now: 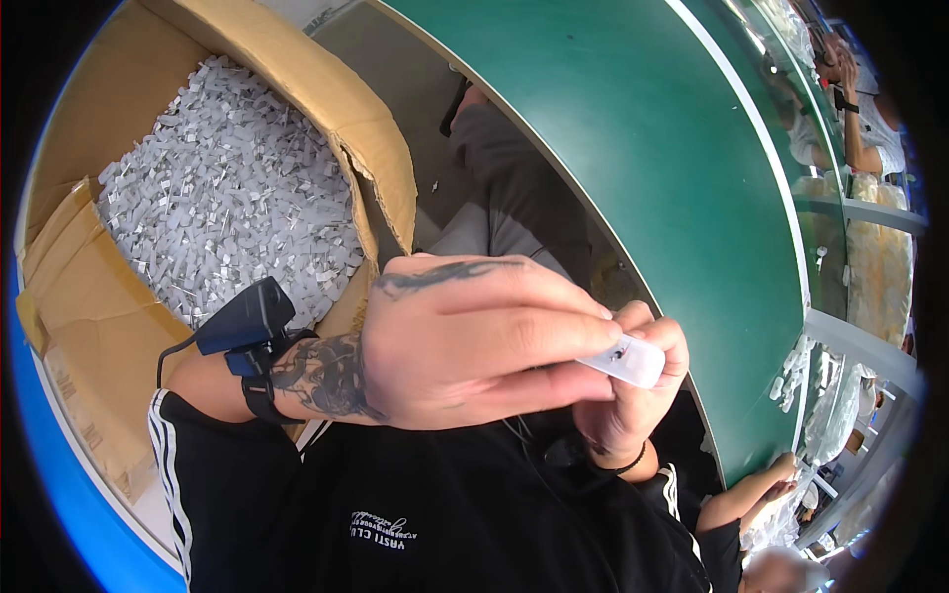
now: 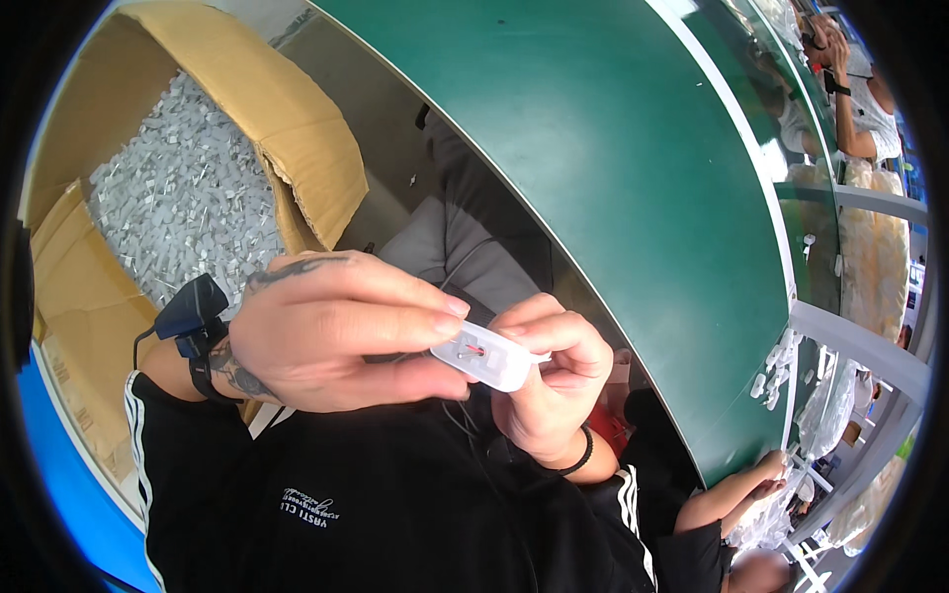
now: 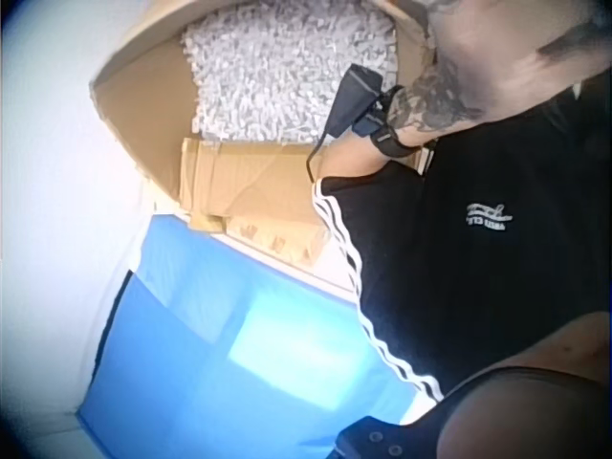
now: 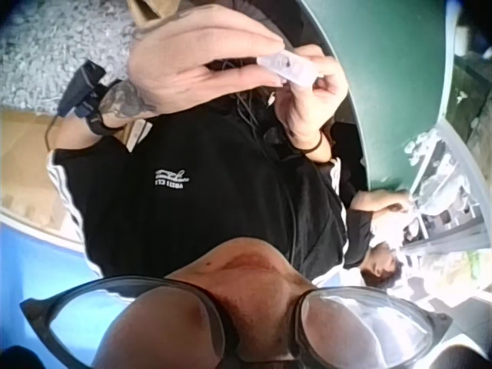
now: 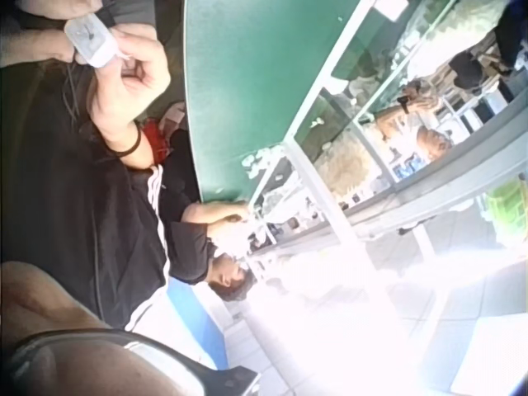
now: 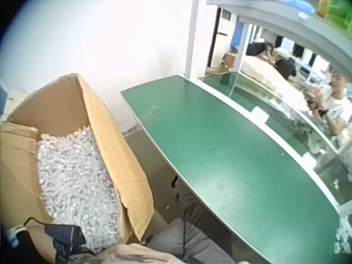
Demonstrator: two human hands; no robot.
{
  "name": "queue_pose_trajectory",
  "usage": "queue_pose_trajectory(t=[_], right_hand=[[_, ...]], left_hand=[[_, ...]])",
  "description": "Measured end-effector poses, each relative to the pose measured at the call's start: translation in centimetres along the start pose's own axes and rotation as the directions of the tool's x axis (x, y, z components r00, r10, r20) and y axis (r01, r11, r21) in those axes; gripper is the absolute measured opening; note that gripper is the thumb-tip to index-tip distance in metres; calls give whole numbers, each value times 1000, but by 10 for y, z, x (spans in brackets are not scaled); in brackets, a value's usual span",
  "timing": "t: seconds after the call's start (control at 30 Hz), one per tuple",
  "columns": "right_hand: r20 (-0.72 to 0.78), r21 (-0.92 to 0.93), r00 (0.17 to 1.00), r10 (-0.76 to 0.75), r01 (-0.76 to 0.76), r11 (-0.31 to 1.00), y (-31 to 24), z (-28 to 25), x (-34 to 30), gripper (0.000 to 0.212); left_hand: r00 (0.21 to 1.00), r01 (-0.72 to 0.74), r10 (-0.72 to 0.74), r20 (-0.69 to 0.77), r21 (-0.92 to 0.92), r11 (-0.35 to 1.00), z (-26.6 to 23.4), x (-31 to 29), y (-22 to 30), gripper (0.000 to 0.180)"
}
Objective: Manually assembling small white plastic components by snapping them together at a factory workbench.
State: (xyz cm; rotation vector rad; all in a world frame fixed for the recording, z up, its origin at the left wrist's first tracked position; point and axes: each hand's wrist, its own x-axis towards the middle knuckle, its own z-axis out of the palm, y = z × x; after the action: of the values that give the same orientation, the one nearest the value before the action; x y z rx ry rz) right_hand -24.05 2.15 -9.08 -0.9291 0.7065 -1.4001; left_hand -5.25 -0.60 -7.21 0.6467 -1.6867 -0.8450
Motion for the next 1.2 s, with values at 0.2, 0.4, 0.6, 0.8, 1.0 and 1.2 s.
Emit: queue_pose_trajectory(t=[0.2, 0.4, 0.6, 0.8, 1.0, 1.2], right_hand=[[35, -52, 999, 24, -22, 998, 1, -3, -3, 18], [54, -113, 998, -12, 18, 993, 4, -4, -1, 17], [88, -197, 995, -37, 53, 979, -2, -4, 0, 15], [103, -194, 994, -30, 50, 980, -3, -6, 0, 14], [100, -255, 994, -40, 65, 965, -5, -12, -1, 15], [67, -271, 988, -141, 154, 950, -5, -6, -7, 14]], left_hand=[[998, -64, 65, -3, 155, 986, -2, 3, 4, 37], [998, -63, 67, -22, 161, 985, -2, -3, 1, 34], [986, -132, 108, 131, 192, 973, -7, 0, 5, 36], [999, -30, 24, 49, 106, 994, 1, -1, 6, 36], [892, 441, -452, 22, -262, 858, 10, 1, 17, 37], [838, 523, -543, 49, -352, 776, 14, 1, 25, 34]])
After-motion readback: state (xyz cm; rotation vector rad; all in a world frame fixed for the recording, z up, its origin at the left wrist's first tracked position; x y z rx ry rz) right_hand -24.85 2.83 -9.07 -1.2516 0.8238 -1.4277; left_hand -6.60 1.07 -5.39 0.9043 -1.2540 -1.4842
